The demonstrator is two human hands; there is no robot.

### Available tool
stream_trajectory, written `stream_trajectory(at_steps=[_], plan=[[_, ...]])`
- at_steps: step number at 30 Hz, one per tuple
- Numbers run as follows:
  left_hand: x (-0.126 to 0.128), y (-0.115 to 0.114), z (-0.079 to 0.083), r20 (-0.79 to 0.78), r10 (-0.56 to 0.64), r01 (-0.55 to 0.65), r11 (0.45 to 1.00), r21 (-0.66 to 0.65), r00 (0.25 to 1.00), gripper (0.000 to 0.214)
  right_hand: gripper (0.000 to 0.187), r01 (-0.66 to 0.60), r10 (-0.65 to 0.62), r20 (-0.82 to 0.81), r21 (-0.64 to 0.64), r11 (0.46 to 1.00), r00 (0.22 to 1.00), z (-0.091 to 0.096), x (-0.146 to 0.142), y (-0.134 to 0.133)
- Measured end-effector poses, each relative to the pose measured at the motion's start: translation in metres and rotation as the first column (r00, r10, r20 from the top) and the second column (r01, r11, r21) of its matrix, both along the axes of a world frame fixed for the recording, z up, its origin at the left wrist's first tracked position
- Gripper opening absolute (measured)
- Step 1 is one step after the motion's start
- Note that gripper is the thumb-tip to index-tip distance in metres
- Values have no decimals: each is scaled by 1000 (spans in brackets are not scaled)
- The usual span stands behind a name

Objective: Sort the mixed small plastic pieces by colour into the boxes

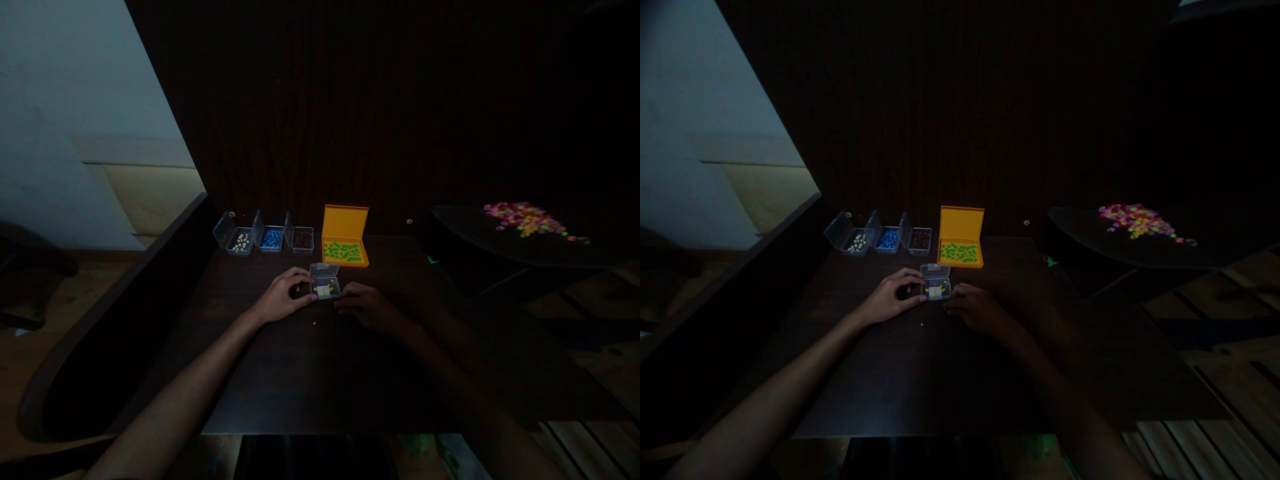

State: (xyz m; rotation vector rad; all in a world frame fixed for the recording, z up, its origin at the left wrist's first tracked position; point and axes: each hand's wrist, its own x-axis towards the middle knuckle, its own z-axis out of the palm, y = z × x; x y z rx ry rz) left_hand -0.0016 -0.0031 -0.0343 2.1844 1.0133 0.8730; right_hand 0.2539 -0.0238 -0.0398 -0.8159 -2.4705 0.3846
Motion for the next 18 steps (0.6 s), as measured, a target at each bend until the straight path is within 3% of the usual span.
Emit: stream_trajectory(at_steps=[11, 18], plan=[[0, 0, -1, 3, 4, -4, 1000, 0, 1000, 26, 12, 55, -56, 65, 14, 998, 996, 1, -5, -5], [0, 0, -2, 8, -4, 4, 1000, -2, 1000, 27, 9, 106, -112, -119, -50, 993, 987, 9, -12, -2]])
